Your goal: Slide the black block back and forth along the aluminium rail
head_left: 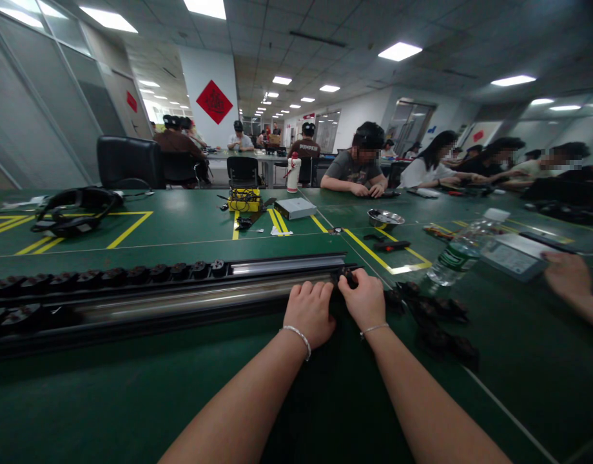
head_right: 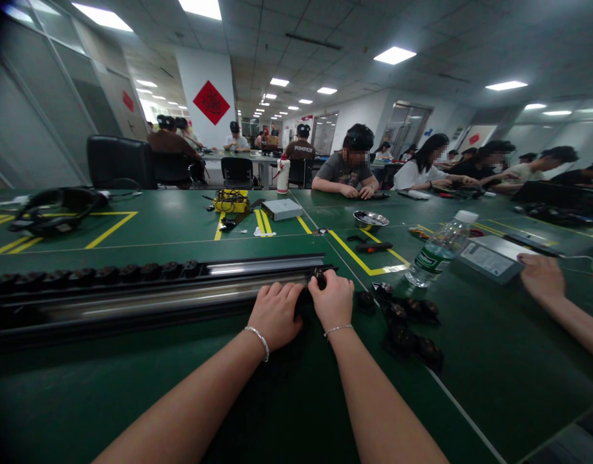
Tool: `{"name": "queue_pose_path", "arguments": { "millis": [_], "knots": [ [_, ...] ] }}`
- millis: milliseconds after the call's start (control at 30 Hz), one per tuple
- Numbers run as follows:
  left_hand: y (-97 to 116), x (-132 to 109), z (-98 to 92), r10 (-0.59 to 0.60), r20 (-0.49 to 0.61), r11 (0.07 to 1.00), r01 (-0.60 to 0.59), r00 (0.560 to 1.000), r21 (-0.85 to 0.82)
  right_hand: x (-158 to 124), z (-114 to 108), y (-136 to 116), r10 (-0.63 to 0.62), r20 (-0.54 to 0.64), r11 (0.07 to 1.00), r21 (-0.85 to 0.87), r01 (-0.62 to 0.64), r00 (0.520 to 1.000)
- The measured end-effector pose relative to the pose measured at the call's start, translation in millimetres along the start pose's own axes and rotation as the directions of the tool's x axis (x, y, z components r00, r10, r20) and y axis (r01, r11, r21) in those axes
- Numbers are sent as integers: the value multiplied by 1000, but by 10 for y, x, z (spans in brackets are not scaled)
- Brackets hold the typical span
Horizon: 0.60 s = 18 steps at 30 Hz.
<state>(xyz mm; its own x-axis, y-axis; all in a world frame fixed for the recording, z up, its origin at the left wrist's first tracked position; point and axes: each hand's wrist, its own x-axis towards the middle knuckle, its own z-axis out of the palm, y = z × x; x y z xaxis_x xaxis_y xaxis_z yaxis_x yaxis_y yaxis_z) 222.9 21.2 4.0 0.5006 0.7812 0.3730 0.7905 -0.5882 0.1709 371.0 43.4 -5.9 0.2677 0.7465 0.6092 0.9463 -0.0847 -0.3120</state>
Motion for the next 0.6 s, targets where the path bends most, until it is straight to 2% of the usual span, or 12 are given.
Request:
{"name": "queue_pose_path", "arguments": {
  "millis": [267, 500, 600],
  "knots": [
    [-7, -2, 10, 8, -1, 1000, -8, 1000, 4, 4, -5, 11, -6, -23, 999, 32, 7, 1000],
    [-1, 1, 0, 8, 3, 1000, -8, 1000, 7, 5, -41, -5, 41, -1, 998, -46, -41, 999],
    [4, 4, -3, 6, 14, 1000, -6, 1000, 17, 10, -41, -6, 53, 5, 998, -30, -53, 999]
  ]
}}
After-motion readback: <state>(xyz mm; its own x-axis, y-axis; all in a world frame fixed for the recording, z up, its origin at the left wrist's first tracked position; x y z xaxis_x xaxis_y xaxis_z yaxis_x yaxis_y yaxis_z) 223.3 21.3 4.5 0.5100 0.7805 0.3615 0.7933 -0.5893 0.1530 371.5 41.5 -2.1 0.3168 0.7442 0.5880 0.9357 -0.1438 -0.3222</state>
